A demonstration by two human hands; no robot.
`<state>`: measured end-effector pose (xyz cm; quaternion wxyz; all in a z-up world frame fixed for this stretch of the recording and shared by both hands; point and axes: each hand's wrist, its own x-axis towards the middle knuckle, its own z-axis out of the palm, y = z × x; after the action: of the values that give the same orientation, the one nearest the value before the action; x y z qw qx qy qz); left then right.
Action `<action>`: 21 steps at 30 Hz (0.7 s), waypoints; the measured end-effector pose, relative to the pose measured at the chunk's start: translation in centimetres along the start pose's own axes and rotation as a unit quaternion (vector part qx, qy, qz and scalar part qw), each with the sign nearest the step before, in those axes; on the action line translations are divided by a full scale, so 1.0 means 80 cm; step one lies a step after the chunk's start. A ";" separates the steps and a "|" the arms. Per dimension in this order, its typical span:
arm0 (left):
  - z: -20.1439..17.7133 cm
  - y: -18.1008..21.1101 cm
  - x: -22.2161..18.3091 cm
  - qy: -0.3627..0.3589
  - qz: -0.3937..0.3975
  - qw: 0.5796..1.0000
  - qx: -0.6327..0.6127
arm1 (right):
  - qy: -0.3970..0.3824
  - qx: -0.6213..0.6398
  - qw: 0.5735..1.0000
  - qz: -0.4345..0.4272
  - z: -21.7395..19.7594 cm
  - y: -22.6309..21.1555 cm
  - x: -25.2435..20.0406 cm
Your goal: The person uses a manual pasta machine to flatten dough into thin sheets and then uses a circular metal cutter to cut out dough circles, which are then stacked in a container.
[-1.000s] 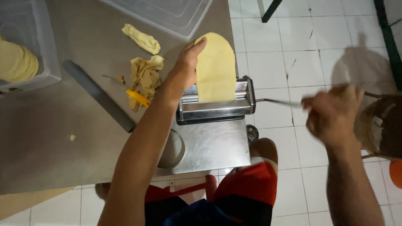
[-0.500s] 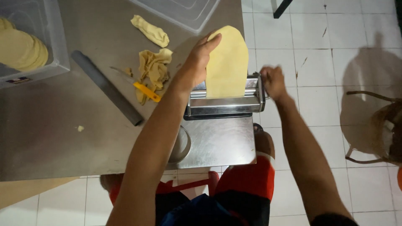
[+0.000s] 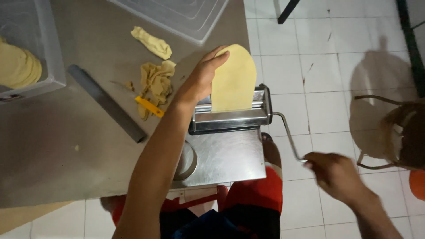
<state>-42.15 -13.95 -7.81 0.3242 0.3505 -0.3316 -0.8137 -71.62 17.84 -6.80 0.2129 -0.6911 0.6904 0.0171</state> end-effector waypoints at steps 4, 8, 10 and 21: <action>0.003 0.000 -0.007 -0.012 -0.018 1.000 0.014 | 0.320 -0.121 0.918 -0.198 -0.071 0.014 0.053; 0.012 0.011 -0.021 0.009 -0.042 0.999 0.014 | 0.419 -0.071 0.868 -0.258 -0.110 0.012 0.180; 0.014 0.013 -0.022 0.019 -0.043 0.999 0.021 | 0.419 -0.012 0.868 -0.266 -0.098 0.018 0.244; -0.013 -0.032 0.010 -0.029 0.115 0.991 0.064 | 0.261 0.206 0.932 -0.148 0.183 0.075 0.291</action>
<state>-42.48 -13.45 -10.60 0.3826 0.3069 -0.4305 -0.7577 -72.32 0.69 -29.14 0.1631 -0.7066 0.5999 -0.3379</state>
